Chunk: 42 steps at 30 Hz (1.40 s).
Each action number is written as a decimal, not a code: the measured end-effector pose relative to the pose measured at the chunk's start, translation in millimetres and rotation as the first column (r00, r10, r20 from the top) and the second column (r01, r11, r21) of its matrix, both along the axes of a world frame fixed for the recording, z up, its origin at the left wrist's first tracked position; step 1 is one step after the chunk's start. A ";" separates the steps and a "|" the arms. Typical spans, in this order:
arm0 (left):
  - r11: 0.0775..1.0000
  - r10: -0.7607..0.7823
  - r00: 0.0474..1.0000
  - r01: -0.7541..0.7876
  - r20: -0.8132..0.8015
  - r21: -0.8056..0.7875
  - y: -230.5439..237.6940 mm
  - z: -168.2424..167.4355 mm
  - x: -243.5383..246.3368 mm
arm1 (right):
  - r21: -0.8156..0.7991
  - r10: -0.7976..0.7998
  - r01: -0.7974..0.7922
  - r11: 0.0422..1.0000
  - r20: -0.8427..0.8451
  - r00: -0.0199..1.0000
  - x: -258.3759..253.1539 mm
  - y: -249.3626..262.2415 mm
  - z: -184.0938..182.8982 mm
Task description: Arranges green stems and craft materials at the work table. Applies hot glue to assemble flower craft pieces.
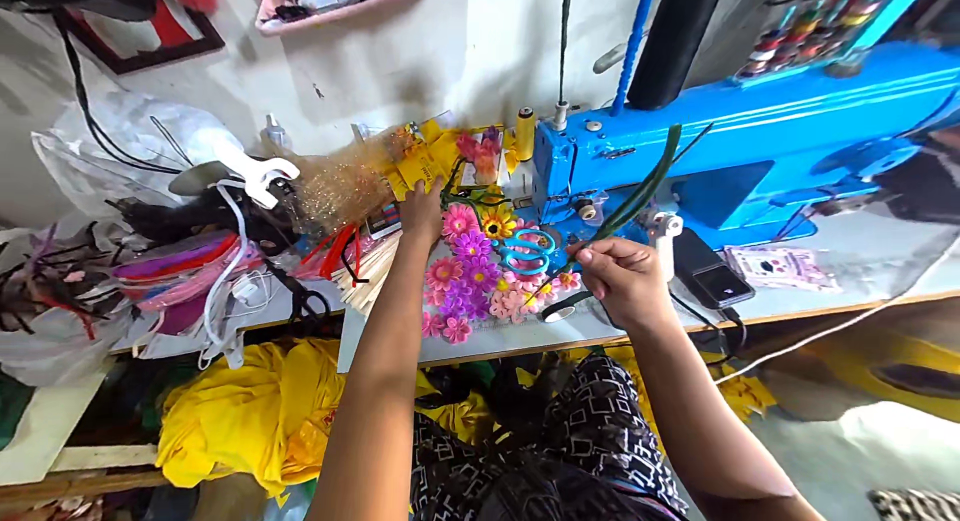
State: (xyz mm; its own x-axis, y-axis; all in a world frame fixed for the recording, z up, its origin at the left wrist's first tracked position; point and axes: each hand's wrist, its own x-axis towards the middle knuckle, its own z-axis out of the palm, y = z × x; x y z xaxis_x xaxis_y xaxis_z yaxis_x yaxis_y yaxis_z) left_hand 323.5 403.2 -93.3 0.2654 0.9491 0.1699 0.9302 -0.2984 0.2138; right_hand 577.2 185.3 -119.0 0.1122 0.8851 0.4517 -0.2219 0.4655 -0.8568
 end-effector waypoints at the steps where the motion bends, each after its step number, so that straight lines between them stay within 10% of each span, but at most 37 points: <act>1: 0.999 -0.051 0.999 0.051 -0.016 -0.001 5.1 -1.3 4.3 | -0.004 -0.002 0.002 1.000 0.002 1.000 0.5 -1.3 -0.8; 5: 0.986 -0.141 0.989 0.144 -0.046 0.079 19.7 4.8 7.1 | -0.023 -0.013 0.013 1.000 0.001 1.000 5.9 -5.6 -3.4; 14: 0.920 0.139 0.937 -0.242 0.319 0.309 24.0 76.3 -49.3 | -0.045 -0.038 0.037 0.998 -0.016 0.999 9.8 -5.2 -8.6; 20: 0.898 0.437 0.895 -0.439 0.084 0.004 37.0 81.5 -43.6 | -0.071 -0.018 0.016 0.997 -0.025 1.000 1.0 -4.2 -10.4; 31: 0.933 0.340 0.886 -0.276 0.315 -0.231 25.5 10.3 41.8 | -0.133 0.043 -0.031 0.991 0.083 0.996 -14.7 2.2 -2.0; 42: 0.963 -0.242 0.750 0.262 0.616 0.060 -90.8 87.5 -24.7 | -0.025 0.110 -0.107 0.994 0.305 0.946 -29.1 39.6 52.5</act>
State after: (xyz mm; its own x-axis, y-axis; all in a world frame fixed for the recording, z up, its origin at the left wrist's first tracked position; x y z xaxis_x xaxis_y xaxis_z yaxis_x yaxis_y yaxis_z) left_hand 298.7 312.3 -5.8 0.3450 0.8695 0.3534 0.4893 -0.4879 0.7228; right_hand 548.1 225.0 -66.5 -0.1269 0.8881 0.4418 0.0017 0.4456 -0.8952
